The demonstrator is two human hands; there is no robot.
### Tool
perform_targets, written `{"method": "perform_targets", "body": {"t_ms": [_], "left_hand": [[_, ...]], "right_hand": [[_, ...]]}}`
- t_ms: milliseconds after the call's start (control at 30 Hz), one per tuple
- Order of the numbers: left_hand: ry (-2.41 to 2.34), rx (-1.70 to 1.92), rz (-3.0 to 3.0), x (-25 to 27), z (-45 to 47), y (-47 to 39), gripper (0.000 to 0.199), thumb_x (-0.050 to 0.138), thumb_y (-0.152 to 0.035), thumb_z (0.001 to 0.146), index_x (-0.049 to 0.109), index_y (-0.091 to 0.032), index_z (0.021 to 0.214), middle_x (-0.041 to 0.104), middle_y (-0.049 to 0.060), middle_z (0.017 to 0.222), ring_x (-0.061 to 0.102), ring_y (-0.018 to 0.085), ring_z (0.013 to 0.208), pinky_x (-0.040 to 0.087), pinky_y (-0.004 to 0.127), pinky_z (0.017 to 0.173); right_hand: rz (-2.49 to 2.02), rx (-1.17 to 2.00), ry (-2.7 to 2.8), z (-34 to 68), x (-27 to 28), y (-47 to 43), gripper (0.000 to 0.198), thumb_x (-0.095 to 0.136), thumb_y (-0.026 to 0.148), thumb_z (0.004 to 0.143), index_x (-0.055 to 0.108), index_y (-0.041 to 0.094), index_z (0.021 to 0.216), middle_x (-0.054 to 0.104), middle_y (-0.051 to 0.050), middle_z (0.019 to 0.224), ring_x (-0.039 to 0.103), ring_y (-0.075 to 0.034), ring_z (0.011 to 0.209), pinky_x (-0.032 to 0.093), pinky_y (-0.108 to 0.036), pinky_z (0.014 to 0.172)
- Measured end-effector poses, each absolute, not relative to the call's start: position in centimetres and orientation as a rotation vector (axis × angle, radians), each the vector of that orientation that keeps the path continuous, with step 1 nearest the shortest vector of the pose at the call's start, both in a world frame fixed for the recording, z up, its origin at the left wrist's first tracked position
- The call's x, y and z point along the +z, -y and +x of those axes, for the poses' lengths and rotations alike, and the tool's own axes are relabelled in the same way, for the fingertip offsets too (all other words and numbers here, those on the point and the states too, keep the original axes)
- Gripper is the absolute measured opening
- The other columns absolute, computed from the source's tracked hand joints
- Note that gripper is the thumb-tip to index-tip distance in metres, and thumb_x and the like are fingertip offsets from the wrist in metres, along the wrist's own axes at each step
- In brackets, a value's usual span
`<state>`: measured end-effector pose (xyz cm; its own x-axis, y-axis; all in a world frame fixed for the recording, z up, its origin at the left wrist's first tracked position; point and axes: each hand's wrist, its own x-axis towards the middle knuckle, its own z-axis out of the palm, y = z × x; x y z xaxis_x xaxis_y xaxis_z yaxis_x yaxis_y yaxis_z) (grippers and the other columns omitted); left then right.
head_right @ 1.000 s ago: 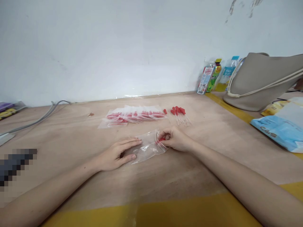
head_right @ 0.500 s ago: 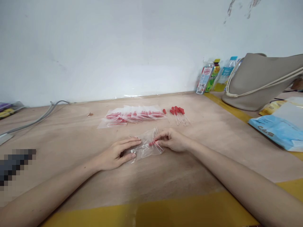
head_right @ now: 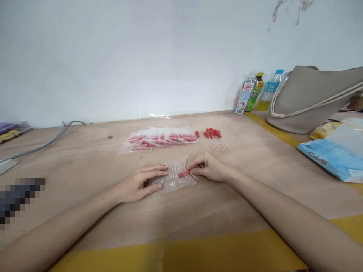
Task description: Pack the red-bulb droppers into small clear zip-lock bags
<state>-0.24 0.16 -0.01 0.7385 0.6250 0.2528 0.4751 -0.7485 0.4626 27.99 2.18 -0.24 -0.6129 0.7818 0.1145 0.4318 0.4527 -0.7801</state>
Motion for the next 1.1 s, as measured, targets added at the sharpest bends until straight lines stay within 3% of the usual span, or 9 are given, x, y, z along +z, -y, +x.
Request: {"method": "perform_targets", "body": {"t_ms": [133,300,533,700,833,933,1100], "left_hand": [[-0.858,0.583,2.554,-0.1,-0.3,-0.2,0.036,0.055,-0.034,0.086,0.056,-0.022,0.120,0.054,0.008,0.127,0.047,0.023,0.120,0.038,0.041,0.102],[-0.857,0.575,2.542,0.0,-0.2,-0.2,0.036,0.055,-0.033,0.085,0.056,-0.022,0.120,0.055,0.008,0.126,0.048,0.023,0.119,0.039,0.042,0.102],[-0.868,0.575,2.549,0.1,-0.1,-0.1,0.036,0.055,-0.032,0.085,0.057,-0.021,0.119,0.055,0.008,0.125,0.048,0.023,0.119,0.039,0.041,0.101],[-0.878,0.554,2.541,0.3,-0.1,-0.1,0.036,0.055,-0.033,0.085,0.056,-0.022,0.120,0.055,0.008,0.126,0.048,0.023,0.120,0.039,0.042,0.101],[-0.882,0.551,2.544,0.3,-0.1,-0.2,0.036,0.055,-0.033,0.086,0.056,-0.021,0.119,0.055,0.008,0.126,0.047,0.022,0.120,0.038,0.041,0.102],[-0.889,0.553,2.549,0.2,0.0,-0.2,0.036,0.055,-0.034,0.085,0.057,-0.021,0.119,0.055,0.008,0.126,0.048,0.022,0.120,0.039,0.042,0.101],[-0.872,0.565,2.540,0.2,-0.1,-0.2,0.035,0.055,-0.033,0.085,0.057,-0.021,0.118,0.055,0.008,0.125,0.049,0.023,0.119,0.040,0.042,0.100]], "right_hand": [[-0.972,1.009,2.277,28.2,0.1,-2.0,0.029,0.053,0.037,0.080,0.072,0.018,0.090,0.062,-0.003,0.072,0.050,-0.011,0.065,0.038,-0.023,0.058],[-1.216,0.924,2.111,27.5,0.1,-1.4,0.025,0.057,0.038,0.075,0.066,0.015,0.078,0.052,0.002,0.057,0.039,-0.008,0.050,0.031,-0.021,0.047],[-1.311,1.009,1.877,26.7,0.3,-0.8,0.038,0.056,0.052,0.072,0.060,0.015,0.064,0.050,0.002,0.055,0.039,-0.008,0.050,0.029,-0.022,0.047],[-1.363,1.196,1.788,26.1,1.0,0.0,0.034,0.068,0.047,0.062,0.057,0.015,0.060,0.050,0.003,0.051,0.038,-0.006,0.047,0.027,-0.022,0.044],[-1.499,1.207,1.698,26.8,0.9,-0.5,0.030,0.067,0.041,0.062,0.050,0.017,0.055,0.046,0.004,0.047,0.037,-0.006,0.044,0.027,-0.022,0.043],[-1.625,0.919,1.763,28.4,0.8,-2.0,0.023,0.063,0.036,0.065,0.052,0.017,0.057,0.052,0.002,0.053,0.044,-0.009,0.048,0.032,-0.023,0.046],[-1.862,0.117,1.794,31.1,1.3,-5.8,0.013,0.056,0.031,0.069,0.058,0.018,0.070,0.064,-0.007,0.076,0.057,-0.018,0.069,0.037,-0.027,0.057]]}}
